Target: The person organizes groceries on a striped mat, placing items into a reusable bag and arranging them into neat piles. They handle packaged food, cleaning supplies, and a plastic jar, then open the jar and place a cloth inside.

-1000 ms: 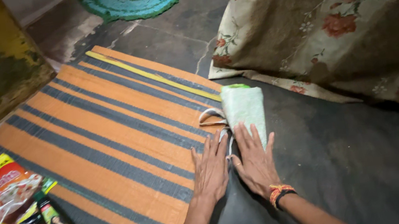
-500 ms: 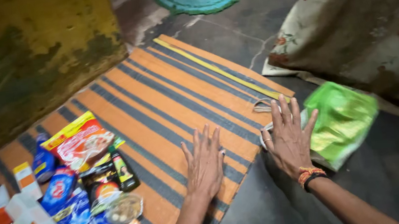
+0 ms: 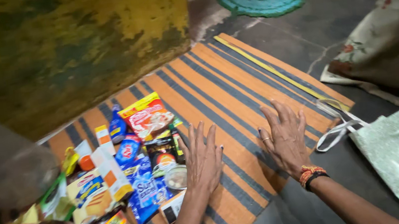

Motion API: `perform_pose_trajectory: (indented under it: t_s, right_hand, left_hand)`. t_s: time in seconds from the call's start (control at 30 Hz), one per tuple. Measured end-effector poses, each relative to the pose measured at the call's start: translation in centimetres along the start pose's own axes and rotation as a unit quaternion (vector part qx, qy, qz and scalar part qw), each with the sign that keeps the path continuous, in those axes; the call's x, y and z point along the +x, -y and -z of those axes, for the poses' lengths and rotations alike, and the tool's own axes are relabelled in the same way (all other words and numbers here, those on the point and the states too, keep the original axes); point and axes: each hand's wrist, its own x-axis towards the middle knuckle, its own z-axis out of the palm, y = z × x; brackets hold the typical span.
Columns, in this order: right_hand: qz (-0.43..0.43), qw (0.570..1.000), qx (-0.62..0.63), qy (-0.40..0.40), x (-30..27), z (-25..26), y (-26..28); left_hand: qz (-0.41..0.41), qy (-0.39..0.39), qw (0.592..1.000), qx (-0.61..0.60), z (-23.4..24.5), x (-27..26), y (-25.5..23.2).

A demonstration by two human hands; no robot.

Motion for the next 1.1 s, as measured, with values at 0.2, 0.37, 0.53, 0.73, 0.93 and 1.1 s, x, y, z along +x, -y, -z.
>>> perform_pose_trajectory:
  t_s: [0.2,0.37,0.53,0.73,0.93,1.1]
  right_hand:
    - [0.029,0.995,0.096,0.023,2.1,-0.9,4.7]
    - [0.023,0.986,0.159,0.039,3.0,-1.5,8.7]
    - [0.025,0.976,0.207,0.060,3.8,-2.0,11.6]
    - [0.097,0.963,0.250,0.031,5.8,-4.2,14.6]
    - [0.148,0.937,0.291,0.125,5.5,-7.8,18.0]
    - [0.277,0.895,0.280,0.207,3.5,-9.3,19.5]
  left_hand:
    - [0.027,-0.031,0.999,0.008,3.6,-1.3,3.2]
    - [0.038,-0.070,0.997,0.023,6.3,-2.5,5.0]
    - [0.066,-0.094,0.992,0.055,9.1,-3.9,6.9]
    - [0.127,-0.105,0.982,0.091,12.0,-5.9,8.9]
    - [0.172,-0.118,0.973,0.100,13.4,-8.5,10.3]
    - [0.262,-0.095,0.959,0.056,13.8,-10.7,10.0]
